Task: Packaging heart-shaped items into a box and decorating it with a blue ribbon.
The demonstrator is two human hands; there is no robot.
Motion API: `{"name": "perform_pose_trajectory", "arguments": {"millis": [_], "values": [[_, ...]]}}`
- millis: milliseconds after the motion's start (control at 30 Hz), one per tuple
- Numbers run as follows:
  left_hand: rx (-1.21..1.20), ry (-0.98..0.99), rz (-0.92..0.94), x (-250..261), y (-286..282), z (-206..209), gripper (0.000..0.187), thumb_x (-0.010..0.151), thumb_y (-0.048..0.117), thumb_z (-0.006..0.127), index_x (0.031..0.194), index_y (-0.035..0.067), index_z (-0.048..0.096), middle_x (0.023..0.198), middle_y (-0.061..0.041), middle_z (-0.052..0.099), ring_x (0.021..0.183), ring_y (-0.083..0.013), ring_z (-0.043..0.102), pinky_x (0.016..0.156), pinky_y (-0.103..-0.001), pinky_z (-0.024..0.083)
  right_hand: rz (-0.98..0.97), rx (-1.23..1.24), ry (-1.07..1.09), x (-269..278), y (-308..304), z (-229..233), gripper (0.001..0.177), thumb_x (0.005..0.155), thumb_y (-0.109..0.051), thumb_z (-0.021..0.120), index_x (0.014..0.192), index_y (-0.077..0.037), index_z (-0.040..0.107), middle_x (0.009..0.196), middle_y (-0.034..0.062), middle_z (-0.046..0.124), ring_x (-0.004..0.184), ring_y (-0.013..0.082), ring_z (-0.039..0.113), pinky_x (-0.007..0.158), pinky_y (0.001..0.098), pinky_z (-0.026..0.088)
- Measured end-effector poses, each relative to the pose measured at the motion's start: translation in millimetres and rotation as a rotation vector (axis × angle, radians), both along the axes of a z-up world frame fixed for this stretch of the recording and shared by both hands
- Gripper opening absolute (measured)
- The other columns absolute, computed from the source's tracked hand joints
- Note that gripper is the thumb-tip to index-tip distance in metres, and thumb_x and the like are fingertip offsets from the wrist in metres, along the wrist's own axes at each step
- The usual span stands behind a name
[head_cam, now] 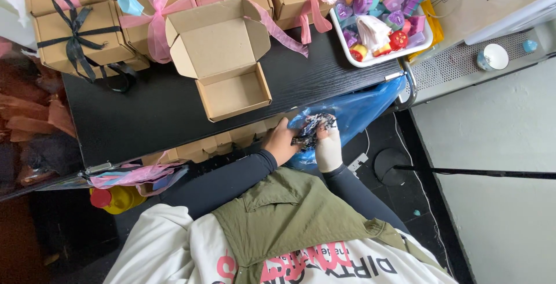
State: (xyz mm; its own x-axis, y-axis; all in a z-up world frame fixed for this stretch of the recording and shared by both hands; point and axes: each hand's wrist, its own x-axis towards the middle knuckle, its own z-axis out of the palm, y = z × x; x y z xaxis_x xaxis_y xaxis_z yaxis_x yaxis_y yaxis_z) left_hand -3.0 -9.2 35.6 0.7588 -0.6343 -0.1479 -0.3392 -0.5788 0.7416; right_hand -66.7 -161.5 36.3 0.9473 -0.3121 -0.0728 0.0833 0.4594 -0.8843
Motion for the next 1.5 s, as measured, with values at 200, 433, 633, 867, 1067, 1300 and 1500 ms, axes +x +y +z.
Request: {"name": "perform_pose_trajectory", "arguments": {"millis": [200,433,633,867,1067,1300,1500], "values": [[-0.003,-0.077,0.000,0,3,7,0.026,0.083,0.021,0.076,0.107,0.012,0.076,0.114,-0.016,0.057,0.101,-0.0367,0.062,0.087,-0.049,0.049,0.010,0.217,-0.046,5,-46,8,0.017,0.109,-0.019,0.049,0.105,-0.004,0.055,0.096,0.0085,0.058,0.098,0.0249,0.059,0.098,0.0417,0.048],[0.036,-0.170,-0.093,2,3,8,0.018,0.089,0.020,0.070,0.105,0.013,0.075,0.104,-0.015,0.057,0.097,-0.0345,0.063,0.089,-0.049,0.039,-0.083,0.310,0.027,20,-72,30,0.021,0.109,-0.023,0.044,0.099,-0.007,0.053,0.088,0.0052,0.051,0.089,0.0217,0.052,0.096,0.0440,0.044],[0.059,-0.200,-0.121,2,7,-2,0.009,0.090,0.015,0.067,0.095,0.012,0.073,0.102,-0.016,0.057,0.096,-0.0349,0.063,0.092,-0.048,0.040,-0.189,0.486,-0.031,20,-133,33,0.021,0.108,-0.027,0.043,0.095,-0.012,0.050,0.081,0.0028,0.043,0.081,0.0201,0.046,0.088,0.0426,0.042],[0.140,-0.180,-0.075,2,11,-8,0.015,0.084,0.020,0.071,0.097,0.012,0.074,0.106,-0.015,0.058,0.099,-0.0356,0.063,0.092,-0.051,0.040,-0.172,0.449,-0.151,23,-112,93,0.032,0.099,-0.040,0.050,0.098,-0.009,0.058,0.090,0.0050,0.051,0.086,0.0211,0.045,0.086,0.0420,0.040],[0.086,-0.181,-0.019,5,8,22,0.061,0.079,0.033,0.078,0.133,0.015,0.059,0.121,-0.019,0.052,0.112,-0.0397,0.058,0.098,-0.057,0.039,-0.073,0.615,0.007,28,-49,83,0.038,0.090,-0.052,0.052,0.083,-0.015,0.057,0.091,0.0064,0.059,0.086,0.0226,0.051,0.079,0.0430,0.043],[-0.001,-0.164,-0.144,4,-7,-16,0.060,0.079,0.030,0.078,0.135,0.021,0.058,0.124,-0.019,0.050,0.117,-0.0411,0.055,0.091,-0.055,0.042,0.174,0.513,-0.108,32,-21,61,0.024,0.103,-0.021,0.067,0.087,-0.012,0.052,0.093,0.0049,0.060,0.071,0.0144,0.050,0.061,0.0293,0.040],[-0.069,-0.076,-0.006,6,-3,-17,0.028,0.084,0.022,0.070,0.112,0.019,0.071,0.119,-0.014,0.055,0.106,-0.0364,0.061,0.094,-0.049,0.045,0.138,-0.552,-0.104,13,-36,75,0.021,0.098,-0.020,0.076,0.108,-0.008,0.061,0.106,0.0083,0.071,0.094,0.0191,0.065,0.086,0.0315,0.052]]}}
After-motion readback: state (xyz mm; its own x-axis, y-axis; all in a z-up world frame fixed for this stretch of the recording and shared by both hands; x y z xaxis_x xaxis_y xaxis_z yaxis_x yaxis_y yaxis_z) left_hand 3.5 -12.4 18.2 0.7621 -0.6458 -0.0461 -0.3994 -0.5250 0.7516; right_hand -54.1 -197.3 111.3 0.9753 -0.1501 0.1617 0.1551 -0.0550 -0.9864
